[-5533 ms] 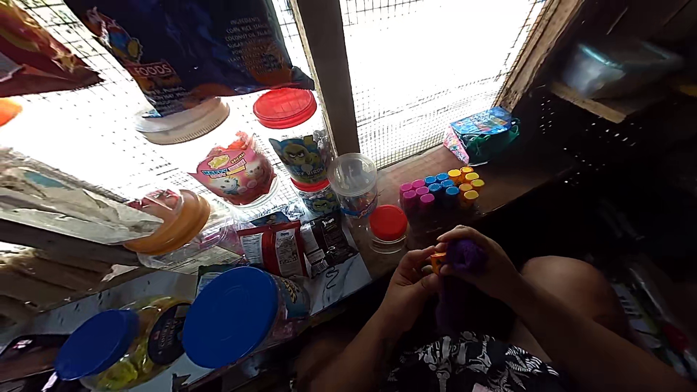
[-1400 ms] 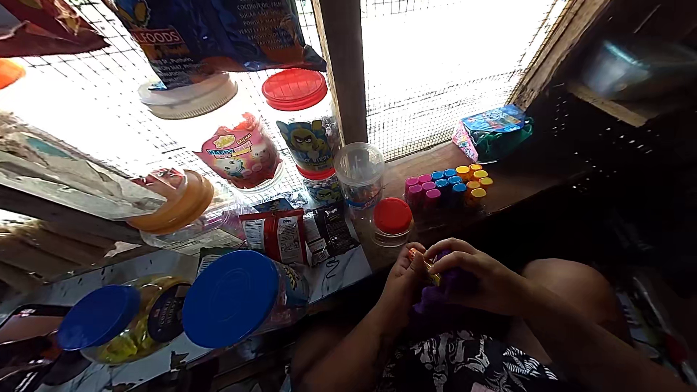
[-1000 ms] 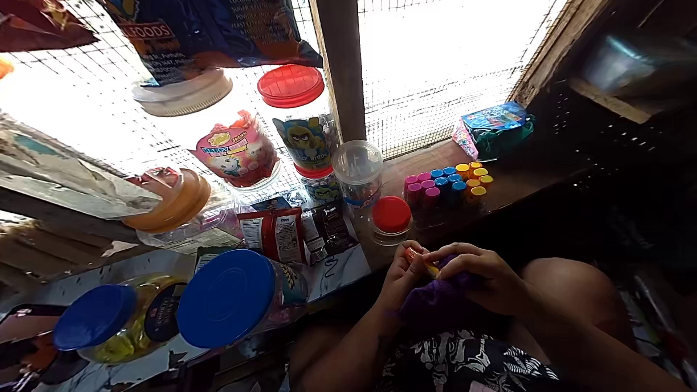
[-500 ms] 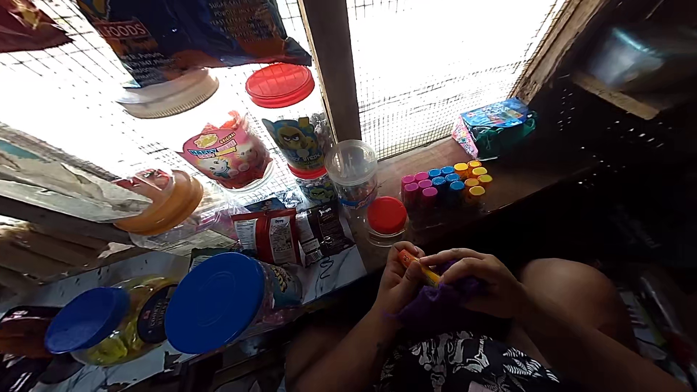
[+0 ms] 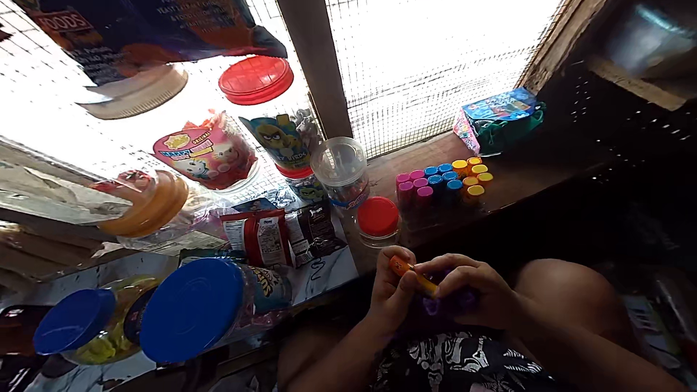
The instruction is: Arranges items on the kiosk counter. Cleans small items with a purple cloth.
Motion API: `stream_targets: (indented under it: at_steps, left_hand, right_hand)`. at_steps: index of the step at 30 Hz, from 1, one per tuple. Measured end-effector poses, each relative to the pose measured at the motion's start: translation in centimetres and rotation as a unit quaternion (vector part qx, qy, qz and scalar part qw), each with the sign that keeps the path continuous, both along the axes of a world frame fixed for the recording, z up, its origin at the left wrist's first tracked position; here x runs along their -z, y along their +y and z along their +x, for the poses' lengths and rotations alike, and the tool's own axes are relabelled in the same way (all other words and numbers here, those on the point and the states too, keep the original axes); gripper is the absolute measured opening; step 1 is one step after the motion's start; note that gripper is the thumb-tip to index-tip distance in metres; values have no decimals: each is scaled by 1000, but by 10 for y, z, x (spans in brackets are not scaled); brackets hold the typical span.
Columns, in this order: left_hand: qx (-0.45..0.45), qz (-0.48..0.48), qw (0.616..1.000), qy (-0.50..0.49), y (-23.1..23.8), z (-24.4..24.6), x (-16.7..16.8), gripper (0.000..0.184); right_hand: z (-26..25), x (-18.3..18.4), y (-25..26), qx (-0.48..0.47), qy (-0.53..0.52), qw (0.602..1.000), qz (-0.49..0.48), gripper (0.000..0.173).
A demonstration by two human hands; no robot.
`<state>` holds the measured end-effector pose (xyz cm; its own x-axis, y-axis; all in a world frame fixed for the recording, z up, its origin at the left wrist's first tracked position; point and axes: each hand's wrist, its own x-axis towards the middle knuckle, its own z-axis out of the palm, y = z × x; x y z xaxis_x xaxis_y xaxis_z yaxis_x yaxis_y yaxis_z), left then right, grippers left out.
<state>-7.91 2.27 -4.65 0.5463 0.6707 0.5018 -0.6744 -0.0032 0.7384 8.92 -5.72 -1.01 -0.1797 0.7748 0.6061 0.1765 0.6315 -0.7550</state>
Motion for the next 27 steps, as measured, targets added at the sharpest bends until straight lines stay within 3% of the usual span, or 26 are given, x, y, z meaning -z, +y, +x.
stream_targets:
  at_steps: [5, 12, 22, 27]
  left_hand:
    - [-22, 40, 998, -43, -1, 13, 2, 23]
    - [-89, 84, 992, -30, -2, 17, -6, 23]
    - [-92, 96, 990, 38, -2, 17, -8, 24]
    - [-126, 133, 982, 43, -4, 12, -15, 24]
  right_hand:
    - [3, 6, -3, 33, 43, 998, 19, 28]
    - [2, 3, -3, -19, 183, 980, -80, 25]
    - [20, 0, 4, 13, -19, 998, 61, 28]
    - [17, 0, 3, -22, 37, 999, 16, 26]
